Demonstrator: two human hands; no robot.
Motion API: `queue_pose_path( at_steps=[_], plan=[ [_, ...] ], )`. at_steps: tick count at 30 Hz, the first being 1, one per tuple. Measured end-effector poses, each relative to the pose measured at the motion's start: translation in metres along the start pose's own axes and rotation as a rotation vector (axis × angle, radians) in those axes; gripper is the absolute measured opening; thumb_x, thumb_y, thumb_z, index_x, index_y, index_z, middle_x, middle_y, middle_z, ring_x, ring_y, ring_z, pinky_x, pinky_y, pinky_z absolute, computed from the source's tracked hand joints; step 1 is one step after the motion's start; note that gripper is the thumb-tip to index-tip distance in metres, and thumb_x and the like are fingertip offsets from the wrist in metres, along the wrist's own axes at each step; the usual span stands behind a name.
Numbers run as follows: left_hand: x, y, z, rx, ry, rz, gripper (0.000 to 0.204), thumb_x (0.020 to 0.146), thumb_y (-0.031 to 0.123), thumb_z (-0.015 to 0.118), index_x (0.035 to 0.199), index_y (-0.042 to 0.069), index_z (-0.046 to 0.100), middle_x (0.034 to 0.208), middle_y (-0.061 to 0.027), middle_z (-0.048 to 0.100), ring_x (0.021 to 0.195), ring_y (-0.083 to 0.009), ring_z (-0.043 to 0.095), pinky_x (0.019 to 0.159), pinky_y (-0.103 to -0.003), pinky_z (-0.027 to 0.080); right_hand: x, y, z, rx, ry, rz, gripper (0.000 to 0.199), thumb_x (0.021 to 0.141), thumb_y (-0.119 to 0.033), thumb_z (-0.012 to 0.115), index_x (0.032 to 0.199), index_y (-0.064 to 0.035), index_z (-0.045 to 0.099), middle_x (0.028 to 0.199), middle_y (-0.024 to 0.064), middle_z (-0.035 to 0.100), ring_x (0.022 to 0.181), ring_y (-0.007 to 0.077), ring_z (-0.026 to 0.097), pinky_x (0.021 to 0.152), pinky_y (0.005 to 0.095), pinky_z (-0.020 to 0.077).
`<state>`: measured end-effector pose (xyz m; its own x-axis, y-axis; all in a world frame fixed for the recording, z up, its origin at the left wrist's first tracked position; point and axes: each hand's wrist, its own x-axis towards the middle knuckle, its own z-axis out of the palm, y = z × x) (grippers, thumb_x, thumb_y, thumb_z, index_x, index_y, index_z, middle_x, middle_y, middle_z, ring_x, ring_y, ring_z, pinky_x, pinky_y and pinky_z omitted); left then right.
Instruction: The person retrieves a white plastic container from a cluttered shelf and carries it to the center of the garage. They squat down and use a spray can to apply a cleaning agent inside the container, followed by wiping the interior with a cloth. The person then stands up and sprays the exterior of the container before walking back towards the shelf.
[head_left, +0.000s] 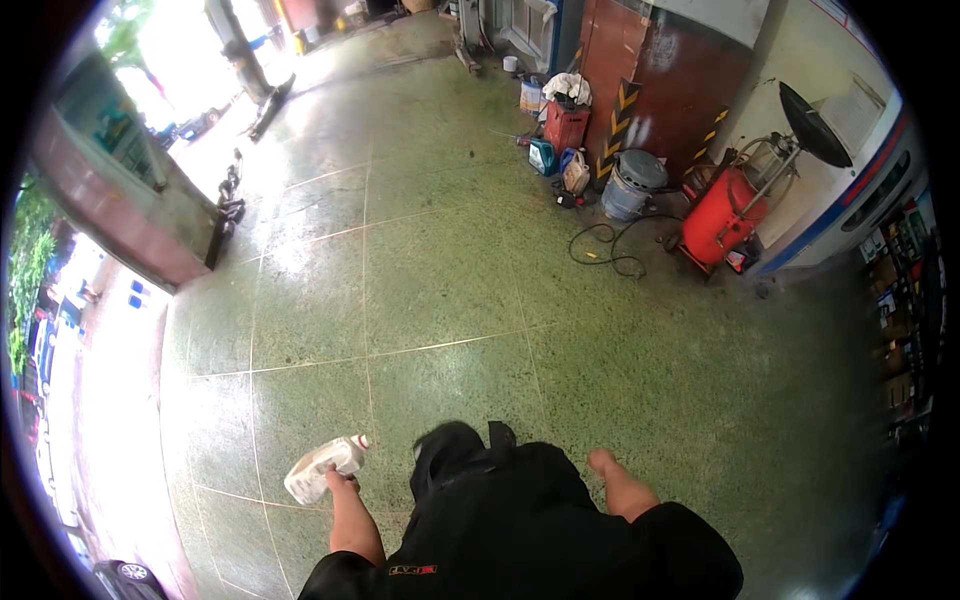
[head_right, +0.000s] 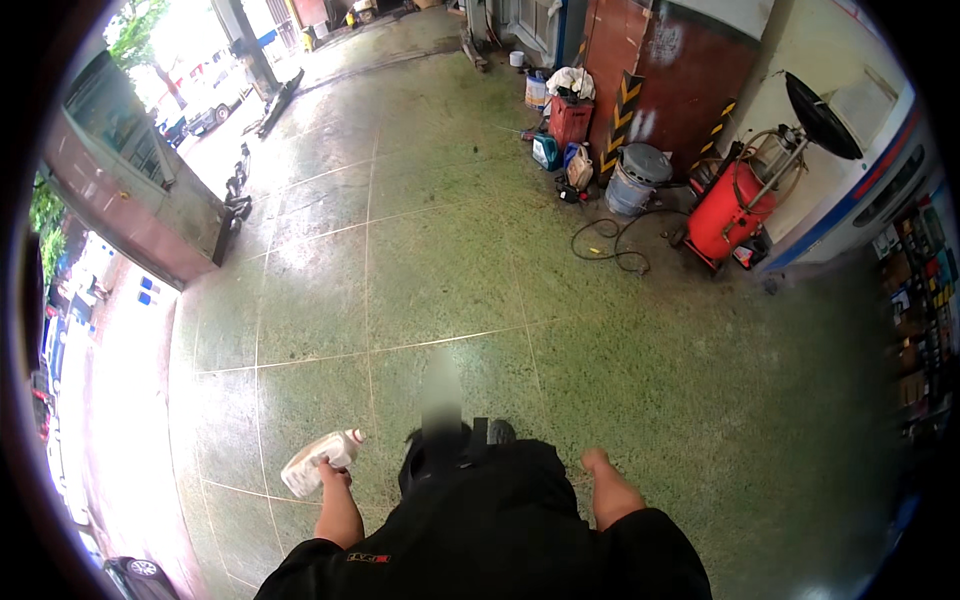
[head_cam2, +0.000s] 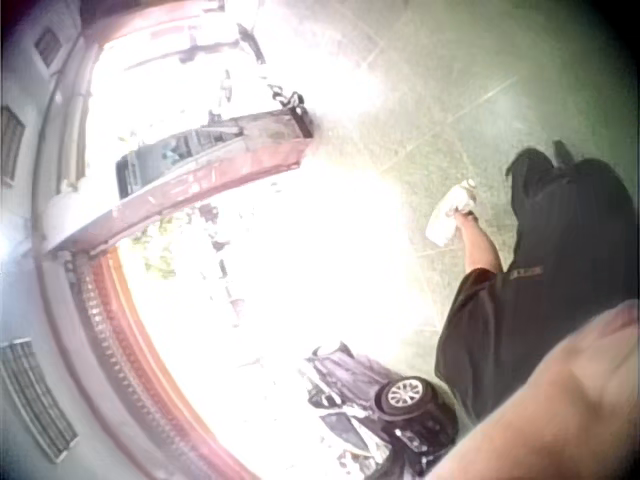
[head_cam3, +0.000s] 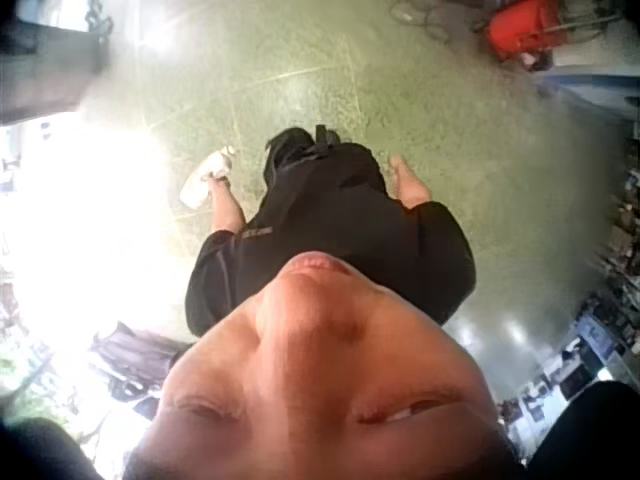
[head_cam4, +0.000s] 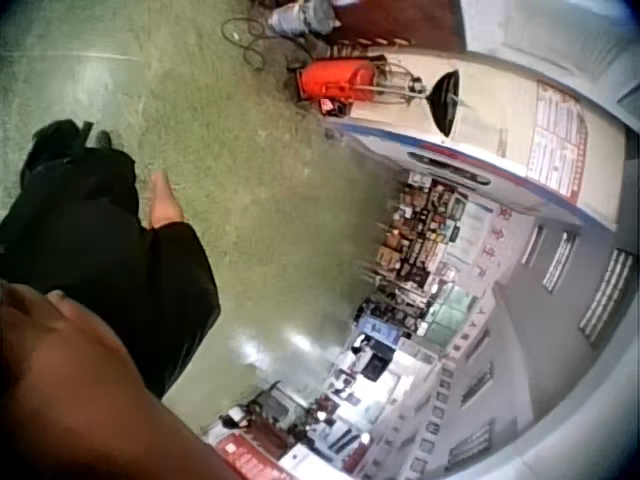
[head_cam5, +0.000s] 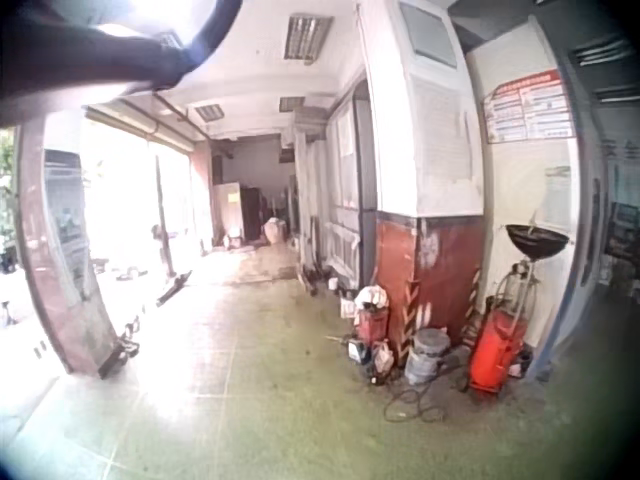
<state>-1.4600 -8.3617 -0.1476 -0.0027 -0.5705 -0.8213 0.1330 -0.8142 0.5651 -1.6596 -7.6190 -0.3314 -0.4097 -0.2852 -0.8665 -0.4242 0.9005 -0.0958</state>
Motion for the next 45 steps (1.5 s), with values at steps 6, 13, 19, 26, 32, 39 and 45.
queue_pose_path(
  at_steps=[6, 13, 19, 26, 32, 39, 45],
  plan=[
    [0.029, -0.067, 0.116, 0.022, 0.091, -0.015, 0.056, 0.089, 0.038, 0.055, 0.134, 0.005, 0.053, 0.135, -0.0122, 0.06, 0.121, -0.0272, 0.059, 0.098, -0.035, 0.048, 0.045, 0.018, -0.316, 1.042, 0.298, 0.29, 0.041, 0.098, -0.023, 0.059, 0.136, -0.0079, 0.058, 0.142, 0.0138, 0.054, 0.124, 0.0318, 0.056, 0.102, 0.0487, 0.0463],
    [0.096, -0.051, 0.382, 0.341, -0.163, 0.241, 0.045, 0.093, 0.041, 0.044, 0.115, 0.006, 0.063, 0.111, -0.0106, 0.069, 0.096, -0.0253, 0.067, 0.088, -0.036, 0.053, 0.124, 0.026, -0.54, 0.947, 0.275, 0.252, 0.041, 0.099, -0.027, 0.06, 0.136, -0.01, 0.059, 0.138, 0.0137, 0.056, 0.124, 0.0326, 0.056, 0.103, 0.0502, 0.0459],
    [0.142, 0.002, 0.674, -0.131, -0.114, 0.042, 0.042, 0.097, 0.032, 0.048, 0.129, 0.006, 0.057, 0.126, -0.0105, 0.065, 0.11, -0.025, 0.065, 0.091, -0.035, 0.056, 0.201, 0.088, -0.69, 1.044, 0.224, 0.42, 0.041, 0.093, -0.019, 0.065, 0.132, -0.0058, 0.06, 0.125, 0.0156, 0.064, 0.113, 0.0323, 0.062, 0.094, 0.0469, 0.0505],
    [0.149, 0.037, 0.966, -0.029, -0.159, -0.026, 0.017, 0.094, 0.032, 0.059, 0.095, 0.015, 0.056, 0.067, 0.0033, 0.054, 0.041, -0.0088, 0.038, 0.034, -0.021, 0.028, 0.372, 0.197, -0.783, 0.899, 0.294, 0.421, 0.04, 0.093, -0.018, 0.065, 0.13, -0.0049, 0.06, 0.124, 0.0172, 0.063, 0.109, 0.0337, 0.062, 0.089, 0.0451, 0.0508],
    [0.163, 0.052, 1.082, 0.026, -0.022, 0.008, 0.024, 0.095, 0.034, 0.055, 0.105, 0.013, 0.059, 0.083, 0.001, 0.065, 0.045, -0.0112, 0.047, 0.034, -0.021, 0.031, 0.481, 0.22, -1.014, 0.874, 0.324, 0.384, 0.049, 0.094, -0.014, 0.061, 0.141, -0.0086, 0.049, 0.13, 0.0195, 0.058, 0.108, 0.0367, 0.06, 0.091, 0.0517, 0.049],
    [0.17, 0.026, 1.237, 0.134, 0.051, -0.081, 0.037, 0.094, 0.036, 0.052, 0.12, 0.011, 0.058, 0.11, -0.0037, 0.067, 0.063, -0.0115, 0.06, 0.04, -0.019, 0.034, 0.592, 0.271, -1.315, 0.86, 0.484, 0.253, 0.059, 0.09, -0.011, 0.06, 0.146, -0.0118, 0.041, 0.104, 0.0181, 0.069, 0.093, 0.0359, 0.067, 0.077, 0.0487, 0.0518],
    [0.213, -0.002, 1.39, 0.223, 0.132, -0.043, 0.044, 0.098, 0.034, 0.046, 0.134, 0.009, 0.053, 0.129, -0.0081, 0.064, 0.111, -0.0204, 0.065, 0.088, -0.032, 0.056, 0.706, 0.277, -1.496, 0.679, 0.66, 0.104, 0.057, 0.088, -0.014, 0.059, 0.143, -0.0097, 0.042, 0.097, 0.025, 0.069, 0.092, 0.0407, 0.068, 0.082, 0.0495, 0.0523]
  ],
)
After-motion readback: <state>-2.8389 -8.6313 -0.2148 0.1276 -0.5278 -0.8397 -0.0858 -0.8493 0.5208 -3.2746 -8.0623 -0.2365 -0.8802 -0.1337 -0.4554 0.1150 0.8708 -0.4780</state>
